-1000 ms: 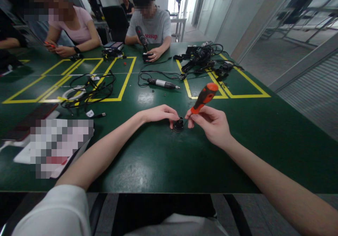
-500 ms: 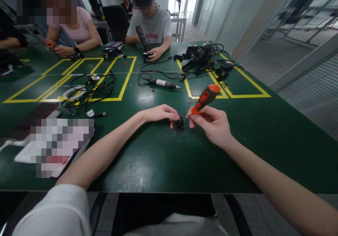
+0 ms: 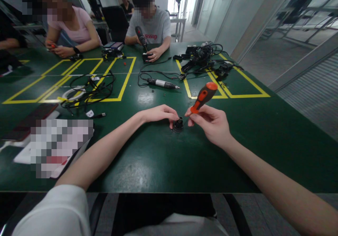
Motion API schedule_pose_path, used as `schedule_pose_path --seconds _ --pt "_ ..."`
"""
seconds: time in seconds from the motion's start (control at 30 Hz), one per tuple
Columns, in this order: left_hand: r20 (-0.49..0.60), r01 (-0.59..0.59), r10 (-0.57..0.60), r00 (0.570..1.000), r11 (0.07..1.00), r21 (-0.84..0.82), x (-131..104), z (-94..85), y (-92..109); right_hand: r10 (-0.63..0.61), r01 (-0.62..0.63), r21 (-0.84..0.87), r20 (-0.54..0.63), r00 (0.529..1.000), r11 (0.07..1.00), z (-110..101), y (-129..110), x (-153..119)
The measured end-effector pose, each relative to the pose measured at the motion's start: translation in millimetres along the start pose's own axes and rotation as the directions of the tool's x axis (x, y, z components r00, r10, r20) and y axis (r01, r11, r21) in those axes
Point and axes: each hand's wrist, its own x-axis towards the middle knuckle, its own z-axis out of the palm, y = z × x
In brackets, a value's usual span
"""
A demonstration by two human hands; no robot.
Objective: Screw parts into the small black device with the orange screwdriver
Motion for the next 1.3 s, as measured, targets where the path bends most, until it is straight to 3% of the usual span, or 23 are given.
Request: schedule_pose_path --seconds 0.23,0.43,0.8,1.0,1.3 --pt "-0.011 0.01 -0.009 1.0 1.0 0.014 -0.6 -0.5 0.6 -0.016 0.014 0.07 0.028 0.999 0.997 0.8 2.2 -1.7" --pt "-0.001 -0.024 0.024 1.0 1.0 -0.006 -1.1 1.3 2.2 0.003 -0.003 0.013 0.019 1.0 1.0 0.4 -0.2 -1.6" --pt "-0.002 -0.034 0.034 0.999 0.999 0.025 -2.2 2.8 4.3 -0.03 0.027 0.094 0.031 0.999 0.995 1.3 1.6 -1.6" --pt "-0.011 -0.036 0.036 0.999 0.998 0.047 -1.8 3.3 3.0 -0.005 0.004 0.028 0.024 1.0 1.0 1.2 -0.5 -1.1" --pt "-0.018 -0.024 0.024 1.0 0.998 0.05 -2.5 3.6 2.6 -0.019 0.017 0.064 0.032 0.999 0.998 1.5 1.6 -0.5"
